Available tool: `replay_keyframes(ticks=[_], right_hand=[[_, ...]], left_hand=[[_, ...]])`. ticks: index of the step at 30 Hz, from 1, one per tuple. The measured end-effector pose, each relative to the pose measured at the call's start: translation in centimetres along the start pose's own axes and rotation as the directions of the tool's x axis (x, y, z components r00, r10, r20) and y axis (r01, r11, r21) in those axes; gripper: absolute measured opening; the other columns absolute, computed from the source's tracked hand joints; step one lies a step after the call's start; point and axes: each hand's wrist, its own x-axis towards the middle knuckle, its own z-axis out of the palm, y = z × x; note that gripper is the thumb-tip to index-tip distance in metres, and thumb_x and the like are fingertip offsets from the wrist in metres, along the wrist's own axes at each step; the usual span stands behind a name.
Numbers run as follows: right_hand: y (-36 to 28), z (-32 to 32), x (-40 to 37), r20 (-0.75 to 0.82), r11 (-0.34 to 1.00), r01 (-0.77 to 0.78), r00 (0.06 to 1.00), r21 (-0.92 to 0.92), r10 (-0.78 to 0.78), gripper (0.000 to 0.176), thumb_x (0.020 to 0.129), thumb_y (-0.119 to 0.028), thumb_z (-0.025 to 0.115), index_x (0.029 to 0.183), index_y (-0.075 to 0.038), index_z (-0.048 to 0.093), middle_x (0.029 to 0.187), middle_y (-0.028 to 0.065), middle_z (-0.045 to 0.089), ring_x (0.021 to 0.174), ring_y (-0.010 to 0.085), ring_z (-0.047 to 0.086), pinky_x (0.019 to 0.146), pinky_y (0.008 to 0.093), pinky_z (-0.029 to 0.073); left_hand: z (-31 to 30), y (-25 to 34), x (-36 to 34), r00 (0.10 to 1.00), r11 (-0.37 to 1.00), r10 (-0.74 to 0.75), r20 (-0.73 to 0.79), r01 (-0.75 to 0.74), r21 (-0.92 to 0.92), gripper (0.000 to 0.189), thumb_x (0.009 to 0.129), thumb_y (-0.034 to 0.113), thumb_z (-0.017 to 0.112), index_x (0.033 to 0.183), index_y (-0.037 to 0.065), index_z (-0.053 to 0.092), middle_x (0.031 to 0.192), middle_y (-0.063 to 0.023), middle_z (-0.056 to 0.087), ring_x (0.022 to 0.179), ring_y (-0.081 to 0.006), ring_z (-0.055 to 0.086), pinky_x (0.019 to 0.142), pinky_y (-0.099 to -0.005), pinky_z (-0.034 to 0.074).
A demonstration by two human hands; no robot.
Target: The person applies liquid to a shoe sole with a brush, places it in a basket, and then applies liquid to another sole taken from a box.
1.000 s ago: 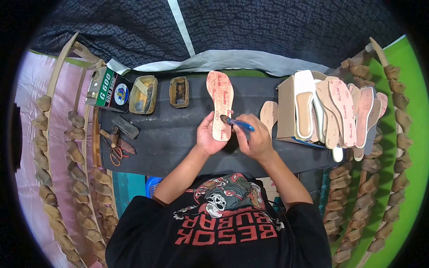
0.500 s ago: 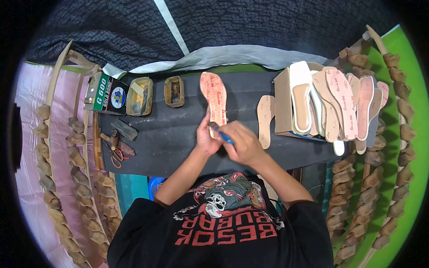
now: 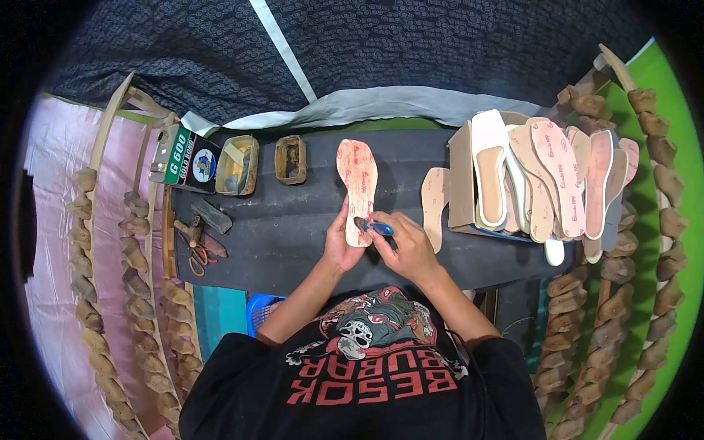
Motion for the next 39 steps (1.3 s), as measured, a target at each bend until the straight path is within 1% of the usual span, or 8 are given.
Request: replay_keyframes(ticks=[3,4,8,17,27,34,37,39], right_hand=[[1.0,0.4,0.1,0.061,1.000,-0.005,0.998,0.015,0.004,0.031,0.087,-0.002,0.073,0.117,0.003,0.065,0.102,0.0181,0.072,0.086,0.0350,0.070,0.077,0.0426,0.056],[1.1,0.5,0.3,0.079,1.000,-0.017,0.997,0.019,0.015,0.032,0.087,-0.002,0.073,0.118,0.002,0.065,0.104,0.0182,0.072,0.088,0.0351,0.071,0.079,0.0423,0.056],[2.1,2.4,2.0,0.103,0.997,0.026,0.994,0.070,-0.033,0.036,0.085,-0.002,0.074,0.120,0.001,0.067,0.112,0.0188,0.073,0.097,0.0360,0.072,0.086,0.0410,0.057],[5.6,13.0,10.6,0.222,0.993,0.109,0.968,0.049,-0.117,0.034,0.091,0.001,0.067,0.124,-0.005,0.070,0.116,0.0187,0.072,0.106,0.0386,0.069,0.093,0.0424,0.055],[7.3,19.5,13.1,0.406,0.934,0.222,0.909,-0.279,-0.095,0.041,0.085,0.002,0.064,0.124,-0.011,0.071,0.103,0.0127,0.066,0.100,0.0351,0.062,0.091,0.0460,0.050],[5.9,17.7,14.7,0.443,0.952,0.144,0.896,-0.269,-0.010,0.060,0.078,0.010,0.058,0.135,-0.009,0.063,0.116,0.0145,0.064,0.101,0.0349,0.060,0.095,0.0432,0.050],[7.4,15.1,14.1,0.280,0.988,-0.126,0.949,-0.088,0.146,0.063,0.076,0.010,0.054,0.137,-0.007,0.060,0.121,0.0145,0.064,0.101,0.0298,0.062,0.092,0.0395,0.052],[8.2,13.4,12.3,0.092,0.910,-0.398,0.917,0.115,0.389,0.044,0.090,0.002,0.055,0.132,-0.009,0.063,0.115,0.0096,0.067,0.092,0.0188,0.063,0.080,0.0350,0.054]], left_hand=[[-1.7,-0.2,-1.5,0.997,0.997,0.001,0.081,-0.008,0.081,0.050,0.111,0.034,0.040,0.160,0.024,0.035,0.137,-0.0031,0.059,0.110,-0.0165,0.063,0.083,-0.0360,0.057],[-2.6,-0.1,-2.0,0.992,0.999,-0.002,0.127,-0.005,0.051,0.045,0.112,0.034,0.039,0.155,0.020,0.043,0.138,-0.0040,0.061,0.119,-0.0184,0.062,0.099,-0.0385,0.054],[-6.4,-0.1,-4.3,0.997,0.997,-0.030,0.071,0.025,0.076,0.049,0.110,0.043,0.041,0.155,0.024,0.043,0.127,-0.0025,0.068,0.109,-0.0204,0.067,0.083,-0.0438,0.059],[-9.2,2.2,-9.9,0.991,0.993,-0.035,-0.127,0.048,0.105,0.057,0.107,0.040,0.047,0.160,0.023,0.036,0.130,-0.0055,0.067,0.101,-0.0236,0.071,0.081,-0.0445,0.062],[-12.3,6.5,-10.4,0.989,0.990,-0.140,0.044,0.140,0.017,0.061,0.105,0.034,0.049,0.162,0.018,0.032,0.130,-0.0081,0.066,0.100,-0.0236,0.070,0.077,-0.0446,0.061],[-12.8,9.5,-8.8,0.966,0.966,-0.241,0.091,0.230,0.117,0.061,0.106,0.032,0.048,0.162,0.017,0.031,0.132,-0.0083,0.064,0.100,-0.0238,0.070,0.078,-0.0445,0.062],[-12.4,10.1,-8.0,0.968,0.973,-0.220,0.121,0.208,0.100,0.062,0.106,0.032,0.049,0.163,0.017,0.028,0.131,-0.0087,0.064,0.100,-0.0240,0.070,0.078,-0.0446,0.062],[-11.9,10.2,-7.4,0.966,0.979,-0.200,0.163,0.189,0.082,0.064,0.105,0.030,0.050,0.164,0.018,0.026,0.133,-0.0103,0.064,0.104,-0.0258,0.070,0.081,-0.0465,0.062]])
